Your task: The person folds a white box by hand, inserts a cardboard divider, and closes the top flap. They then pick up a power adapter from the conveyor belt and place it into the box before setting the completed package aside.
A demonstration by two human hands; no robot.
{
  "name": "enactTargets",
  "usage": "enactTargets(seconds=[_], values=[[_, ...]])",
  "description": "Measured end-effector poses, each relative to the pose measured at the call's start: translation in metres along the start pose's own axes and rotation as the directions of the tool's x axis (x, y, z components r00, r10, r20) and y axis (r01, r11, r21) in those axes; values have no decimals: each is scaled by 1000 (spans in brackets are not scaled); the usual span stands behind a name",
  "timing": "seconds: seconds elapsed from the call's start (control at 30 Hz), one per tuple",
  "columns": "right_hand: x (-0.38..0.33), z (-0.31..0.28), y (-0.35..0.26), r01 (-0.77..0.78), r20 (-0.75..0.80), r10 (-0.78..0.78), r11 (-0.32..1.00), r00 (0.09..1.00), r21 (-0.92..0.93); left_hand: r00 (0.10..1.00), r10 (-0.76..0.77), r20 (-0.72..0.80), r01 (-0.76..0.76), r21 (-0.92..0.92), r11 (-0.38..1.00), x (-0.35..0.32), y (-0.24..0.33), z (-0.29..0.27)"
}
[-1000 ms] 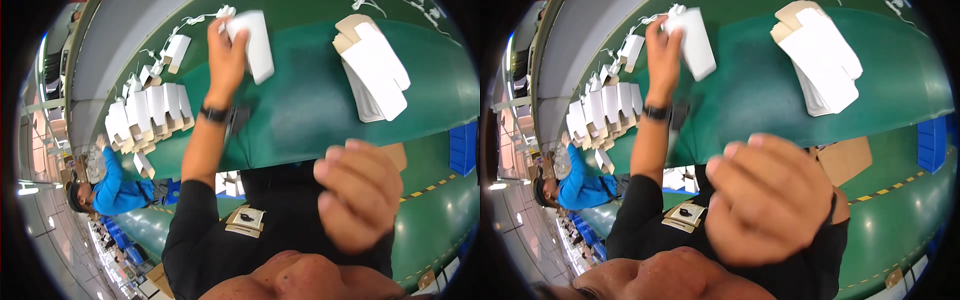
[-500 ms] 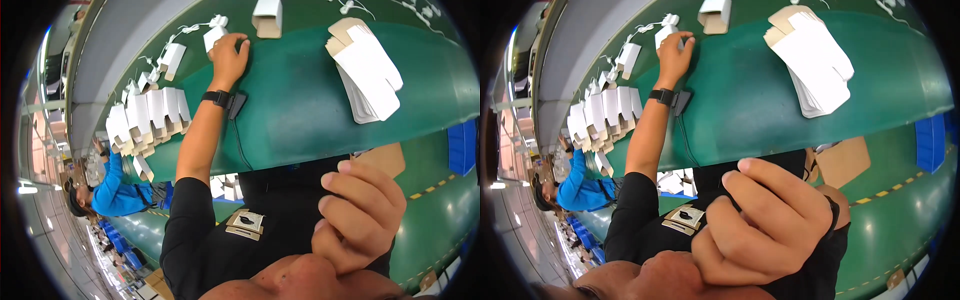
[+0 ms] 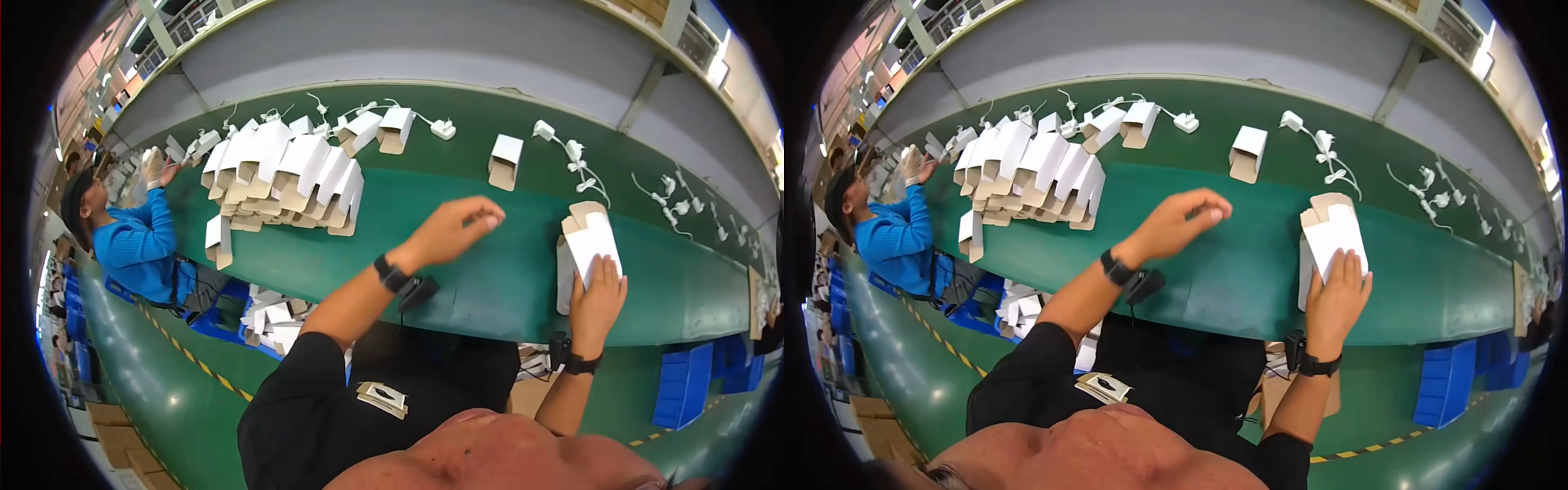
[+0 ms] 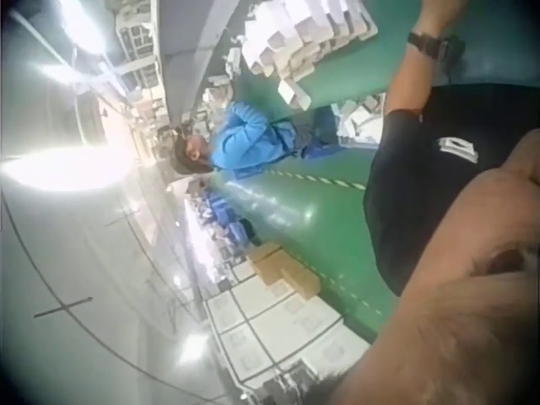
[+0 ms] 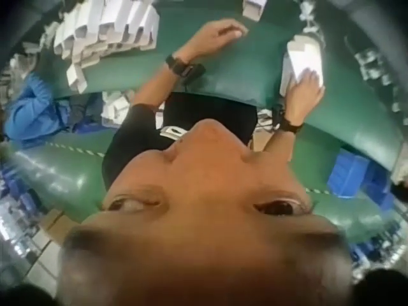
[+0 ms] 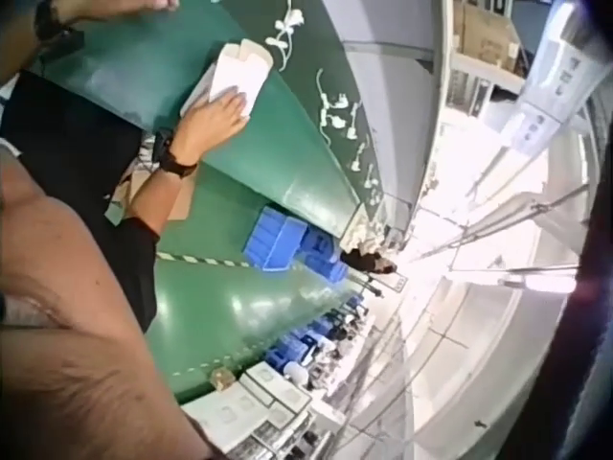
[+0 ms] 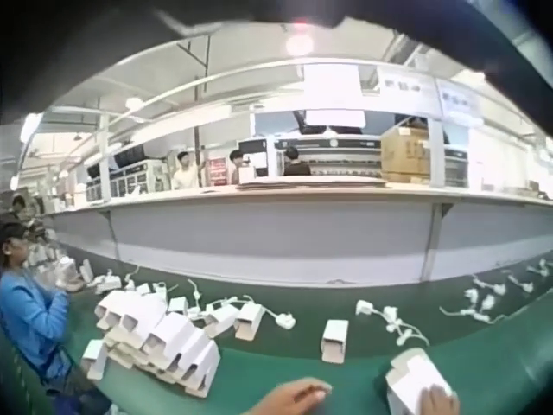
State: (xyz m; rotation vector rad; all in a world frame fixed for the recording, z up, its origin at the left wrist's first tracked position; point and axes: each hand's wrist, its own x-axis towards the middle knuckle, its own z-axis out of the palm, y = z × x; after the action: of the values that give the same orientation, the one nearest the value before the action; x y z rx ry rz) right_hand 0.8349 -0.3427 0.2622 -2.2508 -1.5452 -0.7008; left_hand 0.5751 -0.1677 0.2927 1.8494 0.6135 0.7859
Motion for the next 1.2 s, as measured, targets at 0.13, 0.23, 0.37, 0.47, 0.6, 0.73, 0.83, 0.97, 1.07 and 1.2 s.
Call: enactTargets(seconds=[0.13,0.23,0.37,0.47,0.6,0.73,0.83,0.97,1.07,1.2], values=[[1,-18,16,15,125,-18,1000,992,24,875,483,23,-461,344,818,-40,76,-4],[17,-13,19,73,183,-85,995,980,72,565,814,136,-727,548,413,-60,144,-30],[29,-14,20,111,93,-124,985,988,129,524,844,113,-785,449,426,-64,163,-7],[14,-3,21,119,50,-128,981,991,155,541,836,96,-799,368,475,-60,164,-3],[8,4,26,73,74,-88,981,993,180,619,777,118,-755,360,547,-79,169,-10],[15,-5,26,46,91,-55,994,994,100,758,639,131,-615,467,635,-97,199,-20],[12,-13,26,98,-116,-97,995,988,4,831,543,122,-524,500,689,-120,198,-39],[12,-31,-6,160,-172,-135,977,976,141,903,415,111,-399,576,714,-162,201,-55],[10,-46,-5,156,-195,-126,977,973,146,926,349,147,-368,562,741,-165,207,-58],[6,-55,-35,156,-206,-103,952,973,264,920,312,239,-392,519,759,-156,210,-56]])
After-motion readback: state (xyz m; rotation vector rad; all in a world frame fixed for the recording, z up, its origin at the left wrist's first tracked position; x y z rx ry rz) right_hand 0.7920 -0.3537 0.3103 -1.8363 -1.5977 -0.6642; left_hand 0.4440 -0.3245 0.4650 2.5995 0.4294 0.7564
